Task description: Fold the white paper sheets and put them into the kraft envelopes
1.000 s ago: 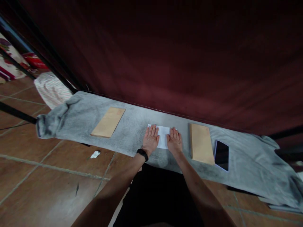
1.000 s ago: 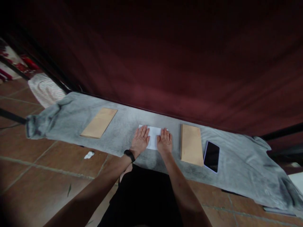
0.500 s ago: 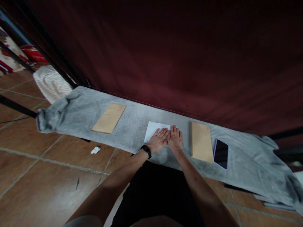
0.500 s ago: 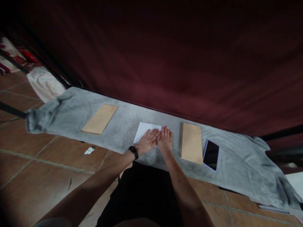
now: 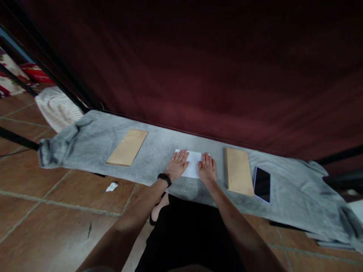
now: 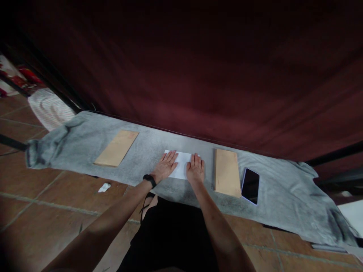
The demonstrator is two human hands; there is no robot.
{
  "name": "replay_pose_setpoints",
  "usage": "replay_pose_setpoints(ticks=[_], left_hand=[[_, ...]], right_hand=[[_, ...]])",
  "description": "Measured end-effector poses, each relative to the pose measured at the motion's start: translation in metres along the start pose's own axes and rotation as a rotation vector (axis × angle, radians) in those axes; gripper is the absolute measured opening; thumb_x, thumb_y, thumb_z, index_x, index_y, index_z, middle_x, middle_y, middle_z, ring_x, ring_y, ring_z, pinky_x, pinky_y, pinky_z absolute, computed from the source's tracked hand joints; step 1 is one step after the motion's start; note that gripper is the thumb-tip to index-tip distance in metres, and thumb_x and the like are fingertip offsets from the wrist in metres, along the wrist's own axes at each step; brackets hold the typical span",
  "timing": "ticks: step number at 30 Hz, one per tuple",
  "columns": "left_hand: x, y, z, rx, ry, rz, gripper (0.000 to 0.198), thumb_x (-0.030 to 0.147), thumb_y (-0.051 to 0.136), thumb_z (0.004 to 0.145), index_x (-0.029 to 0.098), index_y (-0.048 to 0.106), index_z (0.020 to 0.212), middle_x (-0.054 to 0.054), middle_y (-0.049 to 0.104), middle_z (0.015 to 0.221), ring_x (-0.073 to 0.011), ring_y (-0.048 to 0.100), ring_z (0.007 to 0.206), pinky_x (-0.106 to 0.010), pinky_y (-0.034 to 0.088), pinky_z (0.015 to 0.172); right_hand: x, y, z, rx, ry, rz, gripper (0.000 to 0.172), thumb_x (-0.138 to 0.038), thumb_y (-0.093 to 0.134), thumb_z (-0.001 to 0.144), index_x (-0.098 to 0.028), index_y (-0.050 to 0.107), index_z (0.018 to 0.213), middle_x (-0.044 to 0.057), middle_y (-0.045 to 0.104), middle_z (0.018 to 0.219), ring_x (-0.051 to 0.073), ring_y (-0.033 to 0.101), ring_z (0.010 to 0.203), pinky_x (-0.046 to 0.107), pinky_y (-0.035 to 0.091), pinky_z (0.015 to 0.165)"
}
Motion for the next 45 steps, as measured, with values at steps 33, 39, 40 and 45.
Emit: replay_pose_setpoints(ticks=[33,39,40,45], left_hand=[[0.018,-0.138,-0.046,0.604,-0.359,-0.591,0.019,0.033,0.050,0.088,0.020,0.062,0.094,-0.005,0.069,0.092,-0.0208,0.064,0.090,-0.033,0.051,0.083],[0.056,-0.121,-0.077,0.363,0.141,-0.127,0.027,0.016,0.040,0.094,0.021,0.063,0.106,-0.008,0.064,0.128,-0.0219,0.057,0.120,-0.040,0.045,0.105],[0.059,-0.107,-0.085,0.322,0.175,-0.088,0.030,0.013,0.039,0.094,0.021,0.063,0.110,-0.008,0.062,0.131,-0.0214,0.054,0.125,-0.040,0.043,0.108],[0.069,-0.044,-0.119,0.140,0.299,-0.010,0.038,0.009,0.039,0.092,0.021,0.063,0.119,-0.007,0.057,0.141,-0.0193,0.049,0.134,-0.044,0.035,0.117]], right_hand=[[0.007,-0.034,-0.032,0.169,0.114,0.597,0.055,-0.025,0.032,0.097,-0.015,0.035,0.151,0.012,0.050,0.147,0.021,0.050,0.133,0.038,0.044,0.106],[0.040,-0.057,-0.041,0.249,0.226,0.822,0.054,-0.029,0.023,0.100,-0.011,0.039,0.149,0.014,0.058,0.139,0.023,0.059,0.122,0.037,0.049,0.098],[0.043,-0.059,-0.046,0.249,0.210,0.810,0.053,-0.030,0.024,0.100,-0.012,0.042,0.147,0.014,0.059,0.138,0.022,0.058,0.123,0.037,0.049,0.099],[0.025,-0.054,-0.070,0.106,-0.070,0.615,0.046,-0.029,0.032,0.101,-0.021,0.051,0.142,0.004,0.057,0.142,0.018,0.053,0.130,0.033,0.043,0.108]])
Point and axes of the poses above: each hand's wrist, its own z-axis towards the middle knuckle, its own y-axis out of the palm, x = y × z, the point moved 4 cm from there along z, towards the middle knuckle
